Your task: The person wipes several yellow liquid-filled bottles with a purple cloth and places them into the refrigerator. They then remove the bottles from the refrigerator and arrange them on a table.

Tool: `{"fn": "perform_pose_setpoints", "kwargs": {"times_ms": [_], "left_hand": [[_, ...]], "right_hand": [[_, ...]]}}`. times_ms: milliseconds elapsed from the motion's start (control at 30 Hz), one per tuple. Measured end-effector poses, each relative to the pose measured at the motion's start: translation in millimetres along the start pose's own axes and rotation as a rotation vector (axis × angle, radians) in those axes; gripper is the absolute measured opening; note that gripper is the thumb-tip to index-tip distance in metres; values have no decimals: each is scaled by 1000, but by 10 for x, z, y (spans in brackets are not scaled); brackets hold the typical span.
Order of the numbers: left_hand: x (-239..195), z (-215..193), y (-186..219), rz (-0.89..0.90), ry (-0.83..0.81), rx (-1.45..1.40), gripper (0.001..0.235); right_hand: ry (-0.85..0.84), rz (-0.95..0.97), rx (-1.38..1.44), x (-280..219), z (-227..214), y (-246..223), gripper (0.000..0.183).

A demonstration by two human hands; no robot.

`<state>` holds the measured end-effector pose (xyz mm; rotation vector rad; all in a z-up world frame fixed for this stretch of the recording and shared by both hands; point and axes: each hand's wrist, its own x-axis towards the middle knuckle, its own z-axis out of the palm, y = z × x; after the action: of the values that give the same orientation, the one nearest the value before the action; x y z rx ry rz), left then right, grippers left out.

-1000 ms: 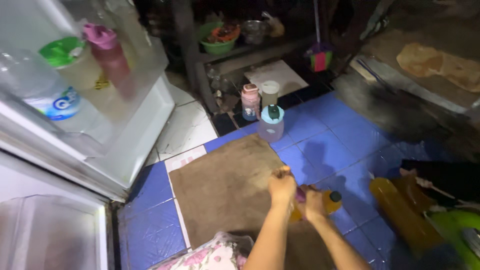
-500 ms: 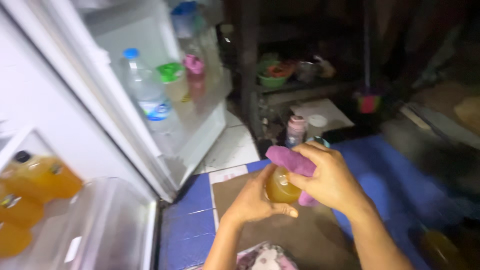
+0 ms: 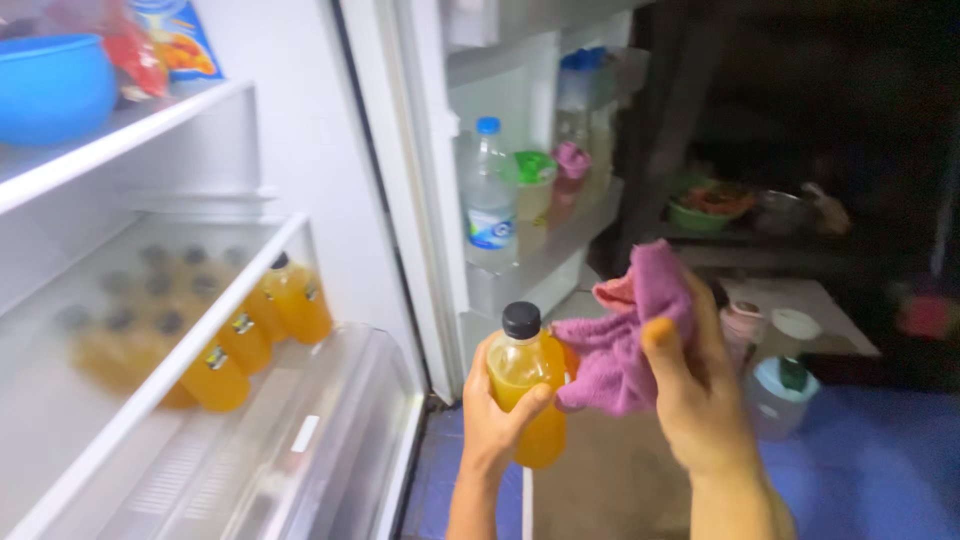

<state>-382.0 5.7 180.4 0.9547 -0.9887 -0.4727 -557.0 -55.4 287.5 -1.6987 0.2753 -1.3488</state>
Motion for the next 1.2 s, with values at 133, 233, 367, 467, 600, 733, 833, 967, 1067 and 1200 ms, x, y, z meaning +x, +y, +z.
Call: {"fn": "perform_pose_setpoints", "kwargs": {"times_ms": [133, 233, 367, 467, 600, 733, 833, 967, 1067, 1200], "left_hand": [[-5, -136, 16, 64, 157, 58, 68], [-1, -185, 16, 82, 227, 52, 63], [-17, -282, 101, 66, 194, 110, 64], [-7, -294, 198, 117, 177, 166, 67], [-25, -308, 282, 160, 165, 255, 71], [-4, -379, 281, 166, 174, 130, 79], [67, -401, 243, 182, 156, 96, 83], [93, -213, 177, 257, 289, 164, 87], [104, 41, 145, 278, 465, 276, 94], [152, 82, 153, 91, 637, 251, 94]], "right_hand": [[55, -54, 46, -173, 604, 393, 74], [-23, 44, -99, -291, 947, 701, 65], [69, 265, 259, -236, 965, 1172, 51], [26, 708, 718, -143, 917, 1576, 44], [-26, 996, 801, -398, 928, 1864, 40], [-60, 1208, 876, -526, 1026, 1873, 40], [-28, 1266, 1026, -489, 1005, 1786, 42], [127, 1185, 1065, -409, 970, 1764, 37], [219, 1042, 1067, -406, 916, 1828, 35], [277, 990, 787, -473, 873, 1921, 34]]}}
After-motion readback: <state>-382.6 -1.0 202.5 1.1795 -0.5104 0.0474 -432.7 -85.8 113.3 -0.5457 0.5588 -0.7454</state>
